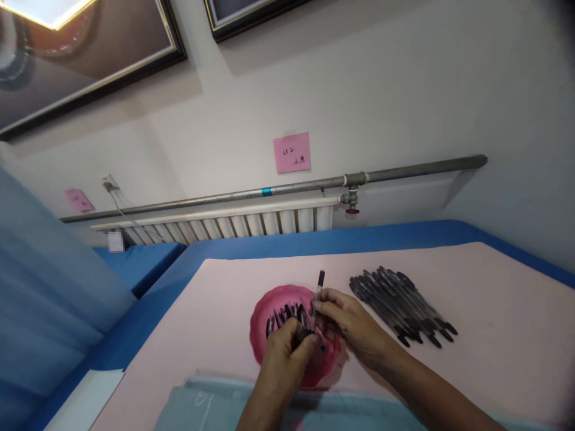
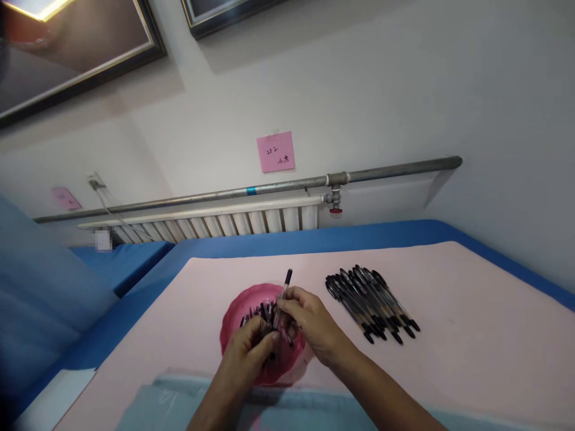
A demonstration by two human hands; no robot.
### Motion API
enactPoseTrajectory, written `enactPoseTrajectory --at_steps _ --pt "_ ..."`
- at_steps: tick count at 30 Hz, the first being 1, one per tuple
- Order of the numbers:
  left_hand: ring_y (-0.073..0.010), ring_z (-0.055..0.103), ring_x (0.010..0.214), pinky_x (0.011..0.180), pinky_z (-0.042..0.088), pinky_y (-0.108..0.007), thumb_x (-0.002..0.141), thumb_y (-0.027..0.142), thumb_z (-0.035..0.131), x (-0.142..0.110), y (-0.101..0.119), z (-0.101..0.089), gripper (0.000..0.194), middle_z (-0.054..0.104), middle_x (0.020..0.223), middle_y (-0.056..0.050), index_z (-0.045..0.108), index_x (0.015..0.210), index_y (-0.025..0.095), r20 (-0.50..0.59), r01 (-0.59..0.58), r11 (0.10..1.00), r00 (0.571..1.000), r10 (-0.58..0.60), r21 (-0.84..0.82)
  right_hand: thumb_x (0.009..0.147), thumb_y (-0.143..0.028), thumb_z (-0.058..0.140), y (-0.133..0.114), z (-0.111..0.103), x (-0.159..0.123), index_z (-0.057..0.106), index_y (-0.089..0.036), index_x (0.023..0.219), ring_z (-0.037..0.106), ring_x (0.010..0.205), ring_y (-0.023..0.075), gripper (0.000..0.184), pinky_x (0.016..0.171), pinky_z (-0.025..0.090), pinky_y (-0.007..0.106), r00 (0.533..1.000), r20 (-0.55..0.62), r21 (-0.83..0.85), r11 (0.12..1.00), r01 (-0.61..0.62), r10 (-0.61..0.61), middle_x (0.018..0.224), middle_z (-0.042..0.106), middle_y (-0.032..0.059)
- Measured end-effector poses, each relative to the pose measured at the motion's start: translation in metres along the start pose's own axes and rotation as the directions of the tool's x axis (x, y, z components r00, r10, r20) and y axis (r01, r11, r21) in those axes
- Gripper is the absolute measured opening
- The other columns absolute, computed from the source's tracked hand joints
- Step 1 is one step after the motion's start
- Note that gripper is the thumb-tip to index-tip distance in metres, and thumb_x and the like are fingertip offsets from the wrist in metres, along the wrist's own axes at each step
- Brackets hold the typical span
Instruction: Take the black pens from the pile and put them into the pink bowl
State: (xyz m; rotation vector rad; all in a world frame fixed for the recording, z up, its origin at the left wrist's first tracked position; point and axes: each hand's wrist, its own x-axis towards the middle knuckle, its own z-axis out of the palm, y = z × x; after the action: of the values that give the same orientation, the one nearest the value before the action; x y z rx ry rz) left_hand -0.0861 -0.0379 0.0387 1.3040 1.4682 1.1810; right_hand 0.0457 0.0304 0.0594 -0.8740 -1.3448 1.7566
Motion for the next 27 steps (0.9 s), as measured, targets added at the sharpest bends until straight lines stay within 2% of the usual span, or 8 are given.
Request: enactPoseTrajectory --at_steps 3,5,9,14,17,21,24,27 --pt "-0.0121 0.041 0.056 0.052 0.03 -0.023 0.08 0.041 0.047 0.0 0.001 -0.001 0.03 0.048 0.059 0.001 0.052 0.062 0.018 0.131 0.06 0.996 0.99 -0.051 -0.061 0.071 -0.034 0.059 0.0 0.0 0.0 0.051 -0.017 0.07 0.048 0.043 0.0078 0.019 0.044 0.036 0.02 1.0 0.007 0.023 1.0 -0.017 0.017 0.05 0.053 -0.0054" --pt "-0.0131 0.044 0.059 0.054 0.032 -0.023 0.082 0.045 0.043 0.0 0.002 -0.002 0.033 0.052 0.064 -0.001 0.055 0.066 0.018 0.132 0.078 0.994 0.989 -0.067 -0.083 0.072 -0.034 0.058 0.0 0.001 -0.001 0.051 -0.017 0.07 0.049 0.044 0.0082 0.019 0.045 0.037 0.02 1.0 0.007 0.016 1.0 -0.014 0.013 0.051 0.053 -0.0051" --pt "-0.0111 0.039 0.056 0.052 0.03 -0.022 0.072 0.04 0.06 0.001 0.001 -0.003 0.026 0.044 0.059 0.003 0.05 0.062 0.018 0.018 0.029 0.996 0.999 -0.028 -0.084 0.071 -0.032 0.059 -0.001 0.002 -0.002 0.051 -0.017 0.069 0.048 0.044 0.0083 0.017 0.044 0.036 0.021 1.0 -0.004 -0.029 1.0 -0.006 0.006 0.05 0.054 -0.0053" --pt "-0.0108 0.041 0.057 0.051 0.03 -0.022 0.076 0.045 0.054 -0.002 0.004 -0.004 0.033 0.049 0.06 0.0 0.057 0.063 0.016 0.124 0.089 0.983 0.99 -0.07 -0.161 0.07 -0.033 0.06 -0.001 0.003 -0.002 0.051 -0.017 0.068 0.047 0.043 0.0075 0.018 0.043 0.035 0.02 1.0 -0.018 0.028 1.0 -0.012 0.013 0.05 0.052 -0.0053" --pt "-0.0093 0.041 0.052 0.048 0.028 -0.021 0.071 0.045 0.061 -0.003 0.003 -0.001 0.03 0.051 0.059 0.001 0.058 0.067 0.015 0.117 0.136 0.956 0.987 -0.109 -0.261 0.069 -0.033 0.06 -0.001 0.003 -0.002 0.051 -0.017 0.068 0.046 0.043 0.0077 0.018 0.043 0.034 0.02 1.0 -0.017 0.016 1.0 -0.013 0.013 0.05 0.052 -0.005" --pt "-0.0073 0.036 0.043 0.042 0.025 -0.021 0.064 0.04 0.068 0.0 -0.002 0.0 0.028 0.047 0.052 0.004 0.054 0.069 0.017 0.196 0.23 0.915 0.965 -0.172 -0.332 0.069 -0.033 0.058 -0.001 0.001 0.001 0.05 -0.018 0.069 0.044 0.043 0.0079 0.017 0.043 0.034 0.02 0.999 -0.054 -0.026 1.0 0.0 -0.001 0.05 0.05 -0.0057" --pt "-0.0101 0.044 0.052 0.048 0.032 -0.021 0.068 0.035 0.065 0.003 -0.003 -0.008 0.021 0.051 0.056 0.002 0.056 0.064 0.016 0.031 0.1 0.98 0.995 -0.096 -0.172 0.068 -0.03 0.057 -0.002 0.0 0.0 0.05 -0.018 0.069 0.043 0.043 0.0079 0.014 0.043 0.032 0.02 0.996 -0.087 -0.055 0.998 -0.001 -0.004 0.05 0.048 -0.0067" --pt "-0.0119 0.047 0.06 0.054 0.035 -0.022 0.071 0.036 0.062 0.005 0.002 -0.018 0.02 0.055 0.063 0.0 0.062 0.068 0.016 -0.187 0.002 0.998 0.982 -0.015 -0.067 0.066 -0.024 0.057 -0.003 0.004 -0.004 0.05 -0.018 0.065 0.038 0.041 0.0066 0.01 0.04 0.026 0.019 0.999 -0.015 -0.098 0.994 -0.04 0.038 0.047 0.044 -0.0082"
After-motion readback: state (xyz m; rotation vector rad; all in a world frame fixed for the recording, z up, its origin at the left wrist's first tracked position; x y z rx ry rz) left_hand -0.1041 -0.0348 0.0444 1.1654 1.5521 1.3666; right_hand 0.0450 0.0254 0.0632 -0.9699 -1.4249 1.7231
